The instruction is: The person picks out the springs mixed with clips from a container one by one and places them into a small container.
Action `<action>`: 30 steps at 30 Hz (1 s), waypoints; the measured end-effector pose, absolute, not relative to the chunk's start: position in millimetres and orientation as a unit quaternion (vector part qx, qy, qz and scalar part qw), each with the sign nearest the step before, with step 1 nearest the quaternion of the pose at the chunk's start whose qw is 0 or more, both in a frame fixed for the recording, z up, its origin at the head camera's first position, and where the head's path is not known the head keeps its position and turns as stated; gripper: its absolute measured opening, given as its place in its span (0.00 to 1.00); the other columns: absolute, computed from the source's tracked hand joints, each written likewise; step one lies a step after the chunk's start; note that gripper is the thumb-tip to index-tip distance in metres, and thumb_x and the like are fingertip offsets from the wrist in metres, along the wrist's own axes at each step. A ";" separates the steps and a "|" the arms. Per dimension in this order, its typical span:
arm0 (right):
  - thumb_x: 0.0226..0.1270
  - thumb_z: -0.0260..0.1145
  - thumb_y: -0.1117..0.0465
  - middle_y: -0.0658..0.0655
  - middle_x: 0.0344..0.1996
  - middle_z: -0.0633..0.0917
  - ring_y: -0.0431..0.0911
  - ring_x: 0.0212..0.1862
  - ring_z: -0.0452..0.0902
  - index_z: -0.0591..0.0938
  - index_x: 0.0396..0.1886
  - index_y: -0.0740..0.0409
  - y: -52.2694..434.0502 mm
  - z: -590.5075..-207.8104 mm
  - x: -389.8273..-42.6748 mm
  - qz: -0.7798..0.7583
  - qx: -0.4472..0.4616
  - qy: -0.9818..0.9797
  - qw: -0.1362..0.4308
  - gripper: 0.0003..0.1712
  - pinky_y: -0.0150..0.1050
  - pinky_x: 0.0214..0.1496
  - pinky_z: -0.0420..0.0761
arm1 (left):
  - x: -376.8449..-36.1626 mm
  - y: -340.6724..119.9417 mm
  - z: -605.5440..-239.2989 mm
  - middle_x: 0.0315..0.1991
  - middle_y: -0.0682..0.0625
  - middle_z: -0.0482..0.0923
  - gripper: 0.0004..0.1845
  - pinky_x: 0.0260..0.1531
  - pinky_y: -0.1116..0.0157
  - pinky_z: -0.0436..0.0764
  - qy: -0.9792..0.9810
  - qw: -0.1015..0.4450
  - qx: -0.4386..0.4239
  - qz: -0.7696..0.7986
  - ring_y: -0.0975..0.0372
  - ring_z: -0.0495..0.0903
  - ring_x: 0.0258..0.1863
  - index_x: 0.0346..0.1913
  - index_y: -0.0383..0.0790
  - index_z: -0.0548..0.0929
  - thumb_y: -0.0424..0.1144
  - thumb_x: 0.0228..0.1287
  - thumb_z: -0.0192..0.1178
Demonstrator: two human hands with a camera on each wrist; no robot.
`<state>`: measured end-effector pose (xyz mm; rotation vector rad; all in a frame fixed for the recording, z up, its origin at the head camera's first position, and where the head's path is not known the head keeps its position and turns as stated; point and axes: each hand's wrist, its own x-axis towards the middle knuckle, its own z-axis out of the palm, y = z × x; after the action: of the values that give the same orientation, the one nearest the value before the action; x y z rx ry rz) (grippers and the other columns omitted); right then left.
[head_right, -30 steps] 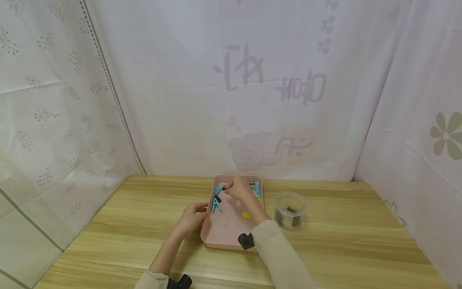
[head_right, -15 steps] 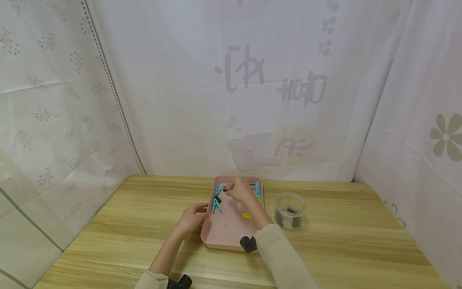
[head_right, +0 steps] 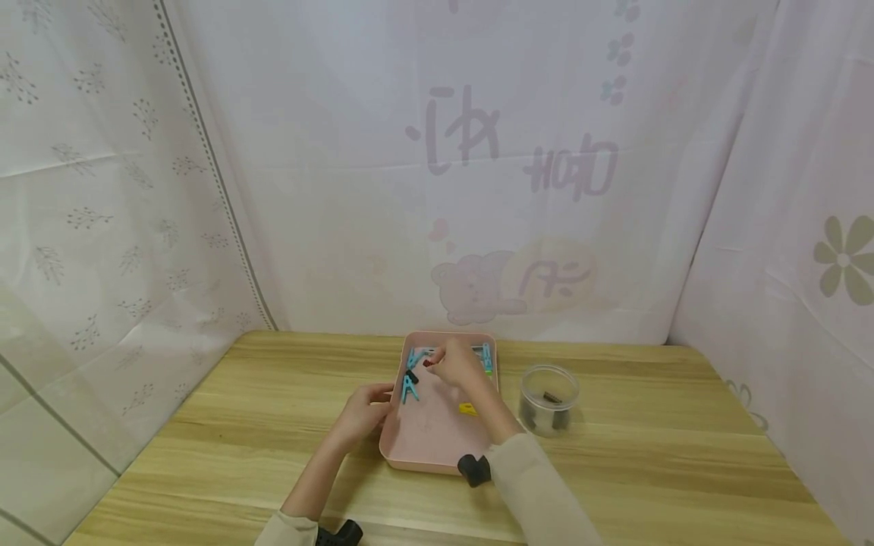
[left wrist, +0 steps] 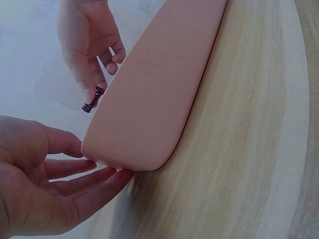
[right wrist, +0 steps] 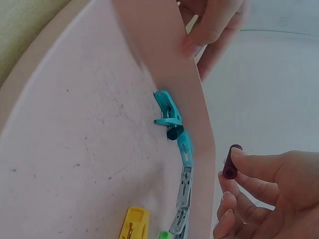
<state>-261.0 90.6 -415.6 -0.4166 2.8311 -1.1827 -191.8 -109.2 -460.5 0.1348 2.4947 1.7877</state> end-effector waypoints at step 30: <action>0.70 0.72 0.66 0.62 0.46 0.88 0.51 0.42 0.84 0.88 0.37 0.66 93.9 -407.4 -238.6 -0.404 -0.118 0.907 0.015 0.05 0.43 0.40 0.85 | -192.9 -109.8 -462.1 0.57 0.26 0.80 0.24 0.43 0.56 0.91 0.812 0.040 0.037 0.582 0.45 0.87 0.49 0.68 0.19 0.75 0.29 0.74 0.57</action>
<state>-238.6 93.9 -407.4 -0.3683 2.8215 -1.2585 -192.9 -109.8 -462.1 0.1131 2.4873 1.7820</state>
